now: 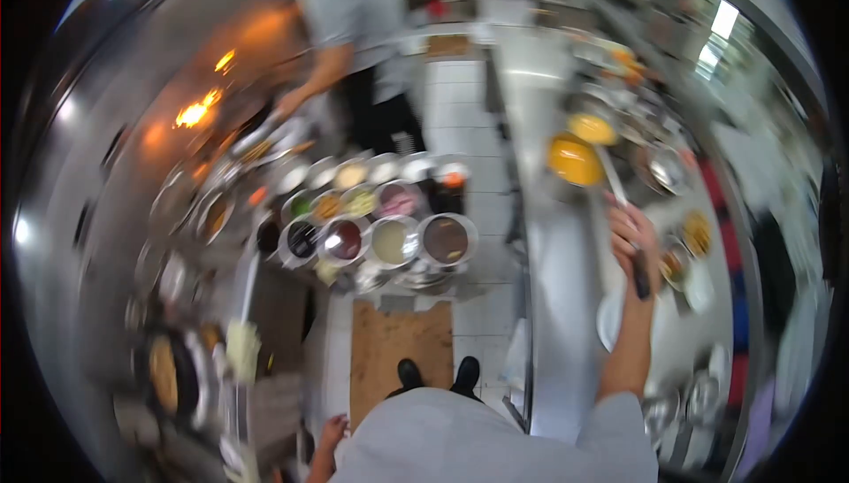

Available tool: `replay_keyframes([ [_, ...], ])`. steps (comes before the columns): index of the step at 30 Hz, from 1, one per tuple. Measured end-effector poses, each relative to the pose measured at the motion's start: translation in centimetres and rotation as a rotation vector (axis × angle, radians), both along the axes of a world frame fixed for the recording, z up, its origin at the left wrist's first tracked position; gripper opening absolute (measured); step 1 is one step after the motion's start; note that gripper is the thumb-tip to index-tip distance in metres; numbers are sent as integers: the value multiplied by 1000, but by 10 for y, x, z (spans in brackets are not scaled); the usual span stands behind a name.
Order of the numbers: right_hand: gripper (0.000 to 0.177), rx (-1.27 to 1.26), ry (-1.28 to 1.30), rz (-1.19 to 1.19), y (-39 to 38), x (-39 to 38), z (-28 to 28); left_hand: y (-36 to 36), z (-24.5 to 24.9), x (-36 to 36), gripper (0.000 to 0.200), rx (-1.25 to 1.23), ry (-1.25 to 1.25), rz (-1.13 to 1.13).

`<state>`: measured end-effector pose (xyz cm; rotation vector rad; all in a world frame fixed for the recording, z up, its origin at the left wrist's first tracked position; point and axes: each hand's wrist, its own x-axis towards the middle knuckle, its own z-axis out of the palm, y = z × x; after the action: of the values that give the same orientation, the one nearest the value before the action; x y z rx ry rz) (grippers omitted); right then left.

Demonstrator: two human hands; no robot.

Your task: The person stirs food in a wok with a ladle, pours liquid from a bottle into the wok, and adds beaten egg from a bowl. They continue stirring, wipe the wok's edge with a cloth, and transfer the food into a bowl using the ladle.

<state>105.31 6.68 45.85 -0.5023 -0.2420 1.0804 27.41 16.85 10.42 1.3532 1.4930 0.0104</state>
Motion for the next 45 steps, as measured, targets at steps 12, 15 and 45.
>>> replay_keyframes([
  [12,41,-154,-62,119,28,-78,-49,-83,-29,-106,37,15,113,265],
  [15,42,-99,-137,243,62,-143,-7,-99,-34,-129,35,124,60,316],
  [45,21,-202,-182,1852,393,-1014,-97,-394,-28,-228,24,-199,-264,1724],
])
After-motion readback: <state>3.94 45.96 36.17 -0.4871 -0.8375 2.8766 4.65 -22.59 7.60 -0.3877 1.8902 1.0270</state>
